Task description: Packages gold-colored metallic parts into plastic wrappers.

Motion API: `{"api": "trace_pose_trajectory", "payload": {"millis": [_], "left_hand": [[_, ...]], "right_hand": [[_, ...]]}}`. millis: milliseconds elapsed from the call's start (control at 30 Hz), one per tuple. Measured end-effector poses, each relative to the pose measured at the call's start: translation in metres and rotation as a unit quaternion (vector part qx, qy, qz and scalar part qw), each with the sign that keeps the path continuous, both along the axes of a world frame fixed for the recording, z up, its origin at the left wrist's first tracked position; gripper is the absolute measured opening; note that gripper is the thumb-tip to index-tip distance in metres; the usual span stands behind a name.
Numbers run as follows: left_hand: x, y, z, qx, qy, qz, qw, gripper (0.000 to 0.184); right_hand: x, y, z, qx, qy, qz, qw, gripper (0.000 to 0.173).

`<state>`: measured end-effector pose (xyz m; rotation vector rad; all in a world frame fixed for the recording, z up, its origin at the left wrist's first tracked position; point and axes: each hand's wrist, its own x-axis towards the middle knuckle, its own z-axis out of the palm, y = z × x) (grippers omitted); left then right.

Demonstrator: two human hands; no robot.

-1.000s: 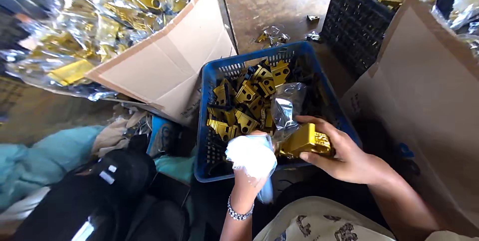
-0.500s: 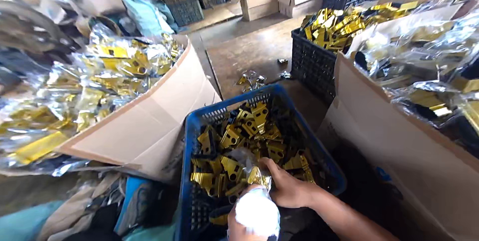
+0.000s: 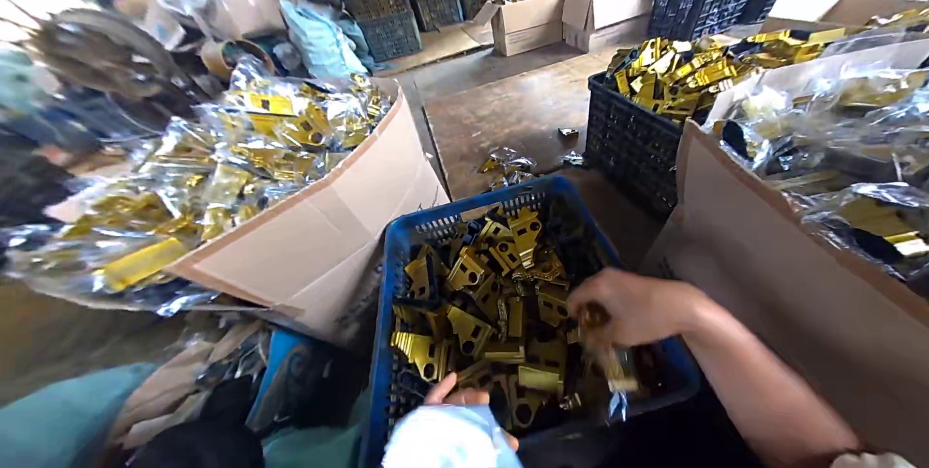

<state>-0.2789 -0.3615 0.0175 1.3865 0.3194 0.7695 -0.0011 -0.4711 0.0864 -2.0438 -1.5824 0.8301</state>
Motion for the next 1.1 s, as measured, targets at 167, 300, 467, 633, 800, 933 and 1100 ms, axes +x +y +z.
{"api": "trace_pose_trajectory", "payload": {"millis": [167, 300, 467, 633, 800, 933, 1100], "left_hand": [[-0.012, -0.014, -0.010, 0.097, 0.109, 0.211, 0.966, 0.053], [0.011, -0.023, -0.028, 0.221, 0.150, 0.247, 0.931, 0.059], [0.014, -0.031, -0.029, 0.221, 0.159, 0.187, 0.944, 0.060], [0.021, -0.034, -0.031, 0.186, 0.098, 0.183, 0.960, 0.053], [0.017, -0.043, -0.024, 0.157, 0.076, 0.094, 0.980, 0.068], [0.016, -0.037, -0.032, 0.198, 0.065, 0.125, 0.970, 0.066], [0.013, -0.041, -0.037, 0.180, 0.054, 0.101, 0.977, 0.062]], "right_hand": [[0.007, 0.027, -0.008, 0.260, -0.108, -0.244, 0.928, 0.052], [-0.078, 0.019, -0.053, 0.304, 0.099, 0.043, 0.946, 0.044], [-0.087, 0.007, -0.074, 0.267, 0.190, 0.020, 0.945, 0.016], [-0.092, -0.004, -0.080, 0.161, 0.348, 0.034, 0.923, 0.027], [-0.089, -0.004, -0.087, 0.125, 0.434, -0.017, 0.892, 0.024], [-0.092, -0.012, -0.085, 0.085, 0.521, -0.023, 0.849, 0.012], [-0.095, -0.014, -0.095, 0.139, 0.460, -0.028, 0.877, 0.012]]}}
